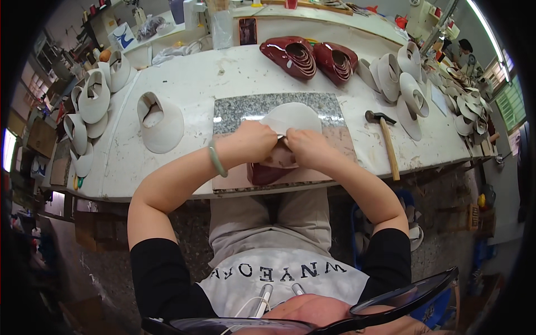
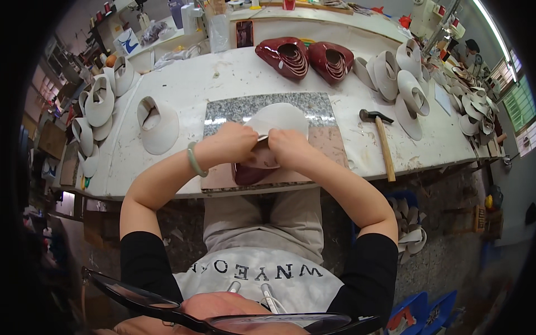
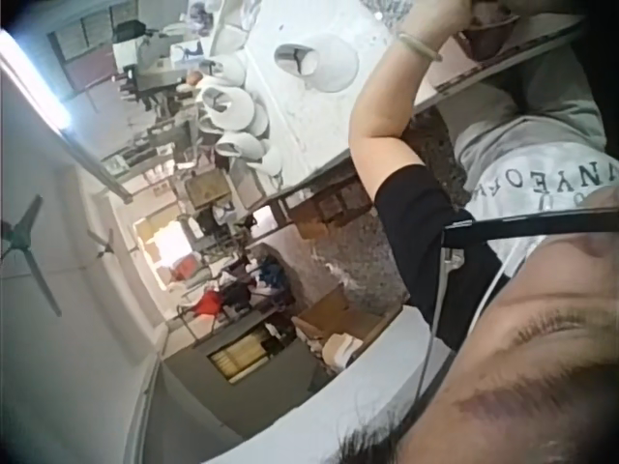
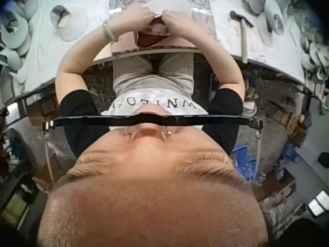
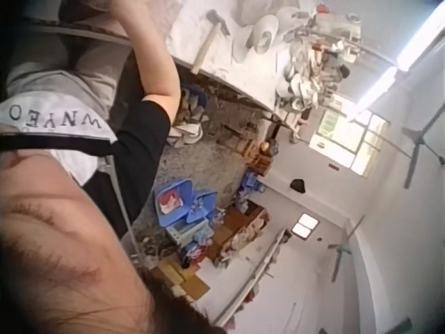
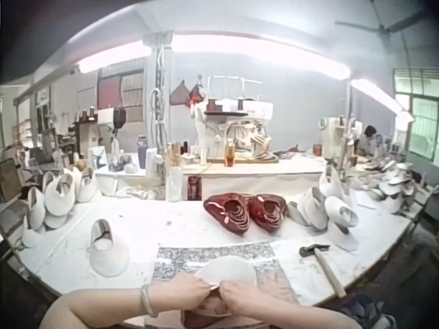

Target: The person fits and presses lining inserts into shoe uppers by hand, then secures them by tapping along the edges with a hammer.

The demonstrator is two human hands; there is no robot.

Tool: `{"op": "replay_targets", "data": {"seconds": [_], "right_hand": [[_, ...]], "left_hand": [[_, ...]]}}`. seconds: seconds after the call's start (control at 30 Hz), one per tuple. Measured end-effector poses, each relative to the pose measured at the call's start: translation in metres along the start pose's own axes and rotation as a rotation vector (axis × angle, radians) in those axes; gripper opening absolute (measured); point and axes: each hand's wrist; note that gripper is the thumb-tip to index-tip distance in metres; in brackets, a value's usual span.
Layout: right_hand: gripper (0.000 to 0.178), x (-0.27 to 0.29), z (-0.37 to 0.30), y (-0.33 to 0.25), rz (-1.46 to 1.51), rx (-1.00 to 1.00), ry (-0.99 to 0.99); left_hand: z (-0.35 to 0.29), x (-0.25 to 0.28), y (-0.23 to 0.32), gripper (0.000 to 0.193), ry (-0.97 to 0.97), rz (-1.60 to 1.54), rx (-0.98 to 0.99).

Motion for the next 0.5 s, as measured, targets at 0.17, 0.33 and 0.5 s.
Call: {"op": "replay_targets", "data": {"seconds": [0.17,0.33,0.5], "right_hand": [[0.014,-0.001,-0.010,0.015,0.151,0.022,0.174],[0.009,-0.010,-0.013,0.030,0.071,-0.031,0.212],[0.012,-0.036,-0.036,0.074,0.277,-0.101,0.490]], "left_hand": [[0.015,-0.014,-0.012,0.024,-0.159,0.025,-0.013],[0.016,-0.040,-0.010,0.026,0.004,-0.179,-0.061],[-0.010,-0.039,-0.035,0.016,0.104,-0.755,0.177]]}}
Point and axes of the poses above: each hand's wrist, its own z-axis towards the middle knuckle, its own x-axis out of the back of the hand, y = z × x, and after that the axes turned 7 degrees about x, right-handed
